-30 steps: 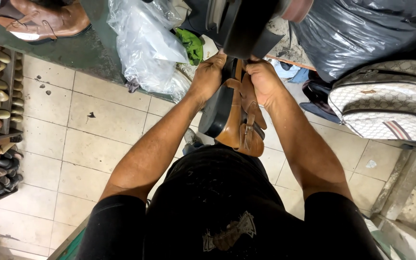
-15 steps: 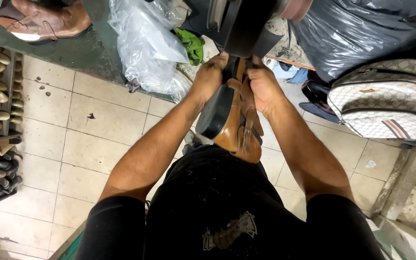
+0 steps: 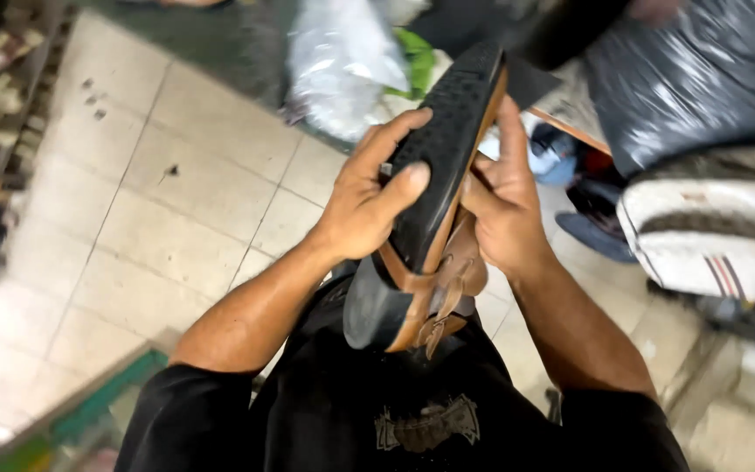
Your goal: Sanding the edges of a boot sole using a belt sander
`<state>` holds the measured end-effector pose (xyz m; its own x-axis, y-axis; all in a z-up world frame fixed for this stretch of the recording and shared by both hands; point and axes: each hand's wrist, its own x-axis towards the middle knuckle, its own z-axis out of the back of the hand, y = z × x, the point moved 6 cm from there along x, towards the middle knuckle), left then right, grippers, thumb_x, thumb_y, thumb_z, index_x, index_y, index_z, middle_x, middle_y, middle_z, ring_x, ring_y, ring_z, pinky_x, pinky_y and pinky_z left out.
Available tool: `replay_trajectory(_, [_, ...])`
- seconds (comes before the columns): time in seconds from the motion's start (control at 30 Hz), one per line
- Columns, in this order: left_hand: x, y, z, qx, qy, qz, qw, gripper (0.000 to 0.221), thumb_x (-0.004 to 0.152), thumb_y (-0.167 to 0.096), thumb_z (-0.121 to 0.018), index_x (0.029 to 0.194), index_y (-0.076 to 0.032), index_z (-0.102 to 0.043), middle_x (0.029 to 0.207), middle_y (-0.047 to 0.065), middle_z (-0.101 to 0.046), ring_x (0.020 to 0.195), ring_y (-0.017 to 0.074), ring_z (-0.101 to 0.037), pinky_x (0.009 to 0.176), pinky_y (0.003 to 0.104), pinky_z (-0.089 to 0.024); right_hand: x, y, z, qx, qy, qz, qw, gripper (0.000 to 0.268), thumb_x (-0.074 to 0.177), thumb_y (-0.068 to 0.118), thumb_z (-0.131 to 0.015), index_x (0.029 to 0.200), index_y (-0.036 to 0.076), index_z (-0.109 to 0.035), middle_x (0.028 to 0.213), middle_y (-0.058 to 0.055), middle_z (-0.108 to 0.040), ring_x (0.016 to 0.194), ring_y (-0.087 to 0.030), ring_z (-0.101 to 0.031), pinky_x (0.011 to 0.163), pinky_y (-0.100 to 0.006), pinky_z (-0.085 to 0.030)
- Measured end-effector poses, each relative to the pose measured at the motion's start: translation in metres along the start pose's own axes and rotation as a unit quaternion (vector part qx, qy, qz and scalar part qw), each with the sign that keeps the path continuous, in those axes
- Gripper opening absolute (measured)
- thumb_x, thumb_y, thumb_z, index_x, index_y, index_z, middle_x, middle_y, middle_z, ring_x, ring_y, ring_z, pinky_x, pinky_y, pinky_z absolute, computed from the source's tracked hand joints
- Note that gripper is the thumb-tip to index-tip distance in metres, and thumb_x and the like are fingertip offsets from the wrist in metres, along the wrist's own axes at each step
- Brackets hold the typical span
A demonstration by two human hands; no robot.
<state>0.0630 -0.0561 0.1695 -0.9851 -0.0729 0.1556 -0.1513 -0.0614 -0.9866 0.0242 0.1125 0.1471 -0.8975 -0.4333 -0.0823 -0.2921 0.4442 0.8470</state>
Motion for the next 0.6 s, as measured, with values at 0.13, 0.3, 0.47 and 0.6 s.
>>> replay_trajectory(0.13, [-0.055, -0.003, 0.055, -0.199, -0.005, -0.028, 0.980, 0.087, 0.088, -0.038, -0.084, 0.160, -0.014, -0.040, 0.141, 0.011, -0.058, 0.120, 0.0151, -0.059, 0.098, 0.033, -0.056, 0.006, -0.033, -0.058, -0.108, 0.171, 0.060, 0.978, 0.097, 0.101, -0.006, -0.068, 0.166, 0.034, -0.008, 0.130, -0.020, -0.066, 0.109, -0.026, -0.069, 0.097, -0.044, -0.064])
replay_trajectory(0.3, [-0.115, 0.016, 0.108, -0.240, -0.199, -0.126, 0.942, 0.105, 0.078, -0.023, -0.094, 0.163, -0.017, -0.033, 0.146, 0.012, -0.059, 0.123, 0.0140, -0.065, 0.091, 0.024, -0.058, 0.015, -0.029, -0.121, -0.344, 0.324, 0.100, 0.876, 0.111, 0.097, 0.007, -0.082, 0.167, 0.018, 0.003, 0.139, -0.020, -0.060, 0.101, -0.020, -0.061, 0.093, -0.033, -0.055])
replay_trajectory(0.47, [-0.173, -0.010, 0.137, -0.269, -0.404, -0.295, 0.823, 0.118, 0.075, -0.027, -0.088, 0.167, -0.009, -0.017, 0.154, 0.014, -0.048, 0.138, 0.0260, -0.052, 0.123, 0.041, -0.042, 0.064, -0.029, -0.084, -0.303, 0.260, 0.227, 0.888, 0.079, 0.101, 0.010, -0.070, 0.162, 0.011, -0.021, 0.136, -0.029, -0.054, 0.121, -0.039, -0.062, 0.110, -0.045, -0.052])
replay_trajectory(0.6, [-0.220, -0.003, 0.140, -0.316, -0.464, -0.429, 0.708, 0.115, 0.079, -0.010, -0.086, 0.170, -0.015, -0.016, 0.149, 0.013, -0.051, 0.120, 0.0228, -0.061, 0.102, 0.037, -0.051, 0.017, -0.094, -0.136, -0.056, 0.273, -0.152, 0.948, 0.099, 0.061, 0.003, -0.055, 0.158, 0.013, -0.041, 0.134, -0.015, -0.061, 0.116, -0.028, -0.068, 0.085, -0.033, -0.056])
